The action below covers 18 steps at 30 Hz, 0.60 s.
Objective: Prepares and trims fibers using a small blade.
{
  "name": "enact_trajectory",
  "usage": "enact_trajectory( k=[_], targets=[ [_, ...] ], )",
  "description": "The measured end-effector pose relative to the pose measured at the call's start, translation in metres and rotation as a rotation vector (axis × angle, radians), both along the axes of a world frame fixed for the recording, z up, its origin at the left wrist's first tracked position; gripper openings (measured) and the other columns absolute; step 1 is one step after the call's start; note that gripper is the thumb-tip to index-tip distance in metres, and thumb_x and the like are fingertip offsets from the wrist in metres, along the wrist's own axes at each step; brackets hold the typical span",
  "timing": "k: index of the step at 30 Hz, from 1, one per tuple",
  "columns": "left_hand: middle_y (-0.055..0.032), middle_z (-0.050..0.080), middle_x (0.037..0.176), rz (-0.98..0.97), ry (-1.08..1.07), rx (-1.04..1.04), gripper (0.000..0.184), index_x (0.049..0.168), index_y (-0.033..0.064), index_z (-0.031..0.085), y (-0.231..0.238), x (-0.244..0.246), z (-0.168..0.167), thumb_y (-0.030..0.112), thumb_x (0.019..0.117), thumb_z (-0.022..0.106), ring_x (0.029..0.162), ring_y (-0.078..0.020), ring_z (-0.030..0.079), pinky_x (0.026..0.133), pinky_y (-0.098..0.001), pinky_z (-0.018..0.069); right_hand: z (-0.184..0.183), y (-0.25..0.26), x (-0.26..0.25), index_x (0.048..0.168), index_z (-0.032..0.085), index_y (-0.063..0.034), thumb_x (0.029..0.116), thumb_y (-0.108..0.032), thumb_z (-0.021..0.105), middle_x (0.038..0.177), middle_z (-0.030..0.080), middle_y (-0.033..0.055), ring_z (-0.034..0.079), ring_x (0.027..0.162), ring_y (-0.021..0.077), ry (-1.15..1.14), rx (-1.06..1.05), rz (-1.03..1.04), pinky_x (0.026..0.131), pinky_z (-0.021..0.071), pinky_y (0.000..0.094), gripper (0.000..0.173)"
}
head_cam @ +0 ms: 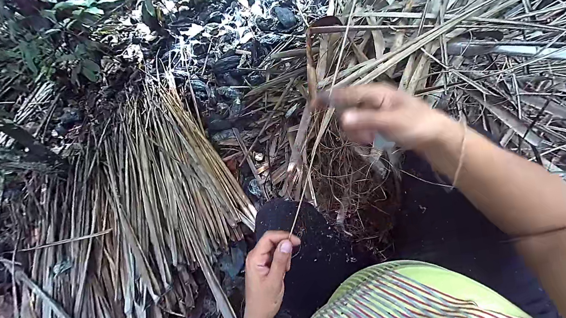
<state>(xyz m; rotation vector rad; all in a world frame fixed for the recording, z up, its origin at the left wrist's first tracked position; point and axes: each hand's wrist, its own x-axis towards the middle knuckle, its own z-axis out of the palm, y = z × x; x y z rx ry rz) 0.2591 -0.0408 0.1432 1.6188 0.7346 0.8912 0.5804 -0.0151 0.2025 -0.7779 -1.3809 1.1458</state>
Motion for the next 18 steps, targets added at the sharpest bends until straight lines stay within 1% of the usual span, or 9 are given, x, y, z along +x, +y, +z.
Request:
enact_trajectory(
  k=[3, 5, 6, 8, 9, 11, 12, 15, 18],
  targets=[
    [0.0201, 0.058, 0.072, 0.005, 0.028, -0.070, 0.018, 0.102, 0.0245, 0.072, -0.007, -0.019, -0.012, 0.035, 0.1035, 0.058, 0.059, 0.0130, 0.046, 0.054, -0.0053, 0.0378, 0.018, 0.025, 0.044, 0.137, 0.054, -0.0120, 0.1026, -0.014, 0.044, 0.064, 0.049, -0.0177, 0.046, 0.052, -0.0037, 0.111, 0.103, -0.170, 0.051, 0.0437, 0.0152, 0.036],
    [0.0196, 0.056, 0.068, 0.045, 0.033, -0.109, 0.016, 0.101, 0.0232, 0.073, -0.010, -0.023, -0.017, 0.032, 0.1025, 0.060, 0.057, 0.0121, 0.045, 0.052, -0.0060, 0.0371, 0.019, 0.027, 0.046, 0.136, 0.051, -0.0141, 0.1045, -0.015, 0.042, 0.063, 0.047, -0.0169, 0.046, 0.051, -0.0028, 0.159, 0.088, -0.177, 0.050, 0.0439, 0.0151, 0.033],
    [0.0195, 0.056, 0.067, 0.065, 0.030, -0.119, 0.014, 0.100, 0.0227, 0.073, -0.009, -0.021, -0.016, 0.030, 0.1020, 0.061, 0.056, 0.0117, 0.045, 0.052, -0.0063, 0.0371, 0.015, 0.023, 0.035, 0.137, 0.051, -0.0141, 0.1020, -0.015, 0.044, 0.063, 0.048, -0.0167, 0.046, 0.049, -0.0033, 0.150, 0.035, -0.153, 0.048, 0.0438, 0.0148, 0.036],
    [0.0191, 0.055, 0.066, 0.087, 0.018, -0.120, 0.014, 0.100, 0.0215, 0.073, -0.008, -0.014, -0.011, 0.028, 0.1020, 0.061, 0.055, 0.0109, 0.045, 0.051, -0.0067, 0.0371, -0.005, 0.004, -0.005, 0.139, 0.054, -0.0111, 0.0983, -0.015, 0.051, 0.064, 0.053, -0.0124, 0.047, 0.049, -0.0030, 0.093, -0.119, -0.003, 0.048, 0.0435, 0.0153, 0.041],
    [0.0187, 0.055, 0.066, 0.087, 0.005, -0.116, 0.014, 0.100, 0.0209, 0.072, -0.007, -0.010, -0.008, 0.028, 0.1020, 0.061, 0.055, 0.0106, 0.046, 0.051, -0.0068, 0.0372, -0.020, -0.008, -0.027, 0.139, 0.055, -0.0092, 0.0987, -0.017, 0.054, 0.069, 0.056, -0.0087, 0.048, 0.052, -0.0026, 0.048, -0.196, 0.120, 0.049, 0.0438, 0.0150, 0.041],
    [0.0182, 0.057, 0.067, 0.068, -0.024, -0.117, 0.015, 0.100, 0.0208, 0.073, -0.005, -0.006, -0.006, 0.029, 0.1019, 0.061, 0.055, 0.0106, 0.046, 0.050, -0.0068, 0.0374, -0.041, -0.024, -0.060, 0.138, 0.055, -0.0026, 0.1022, -0.017, 0.054, 0.079, 0.059, -0.0078, 0.046, 0.059, -0.0061, -0.044, -0.273, 0.365, 0.055, 0.0399, 0.0129, 0.038],
    [0.0186, 0.057, 0.068, 0.046, -0.029, -0.124, 0.015, 0.101, 0.0225, 0.073, -0.005, -0.009, -0.007, 0.032, 0.1019, 0.061, 0.055, 0.0111, 0.045, 0.051, -0.0065, 0.0372, -0.042, -0.027, -0.065, 0.136, 0.055, -0.0001, 0.1035, -0.016, 0.052, 0.081, 0.058, -0.0082, 0.044, 0.060, -0.0078, -0.054, -0.271, 0.423, 0.055, 0.0381, 0.0116, 0.037],
    [0.0195, 0.057, 0.068, -0.031, -0.036, -0.161, 0.017, 0.102, 0.0284, 0.074, -0.007, -0.036, -0.021, 0.038, 0.1018, 0.060, 0.055, 0.0123, 0.044, 0.051, -0.0060, 0.0361, -0.020, -0.020, -0.039, 0.132, 0.060, -0.0037, 0.1028, -0.015, 0.049, 0.073, 0.054, -0.0121, 0.042, 0.056, -0.0087, 0.004, -0.181, 0.236, 0.052, 0.0363, 0.0096, 0.033],
    [0.0175, 0.059, 0.068, -0.051, -0.045, -0.199, 0.020, 0.105, 0.0271, 0.074, -0.011, -0.065, -0.043, 0.039, 0.1023, 0.059, 0.056, 0.0112, 0.049, 0.053, -0.0063, 0.0403, -0.001, -0.007, -0.009, 0.134, 0.059, -0.0062, 0.1012, -0.012, 0.050, 0.071, 0.054, -0.0118, 0.043, 0.051, -0.0051, 0.086, -0.044, 0.049, 0.047, 0.0385, 0.0114, 0.034]
  ],
)
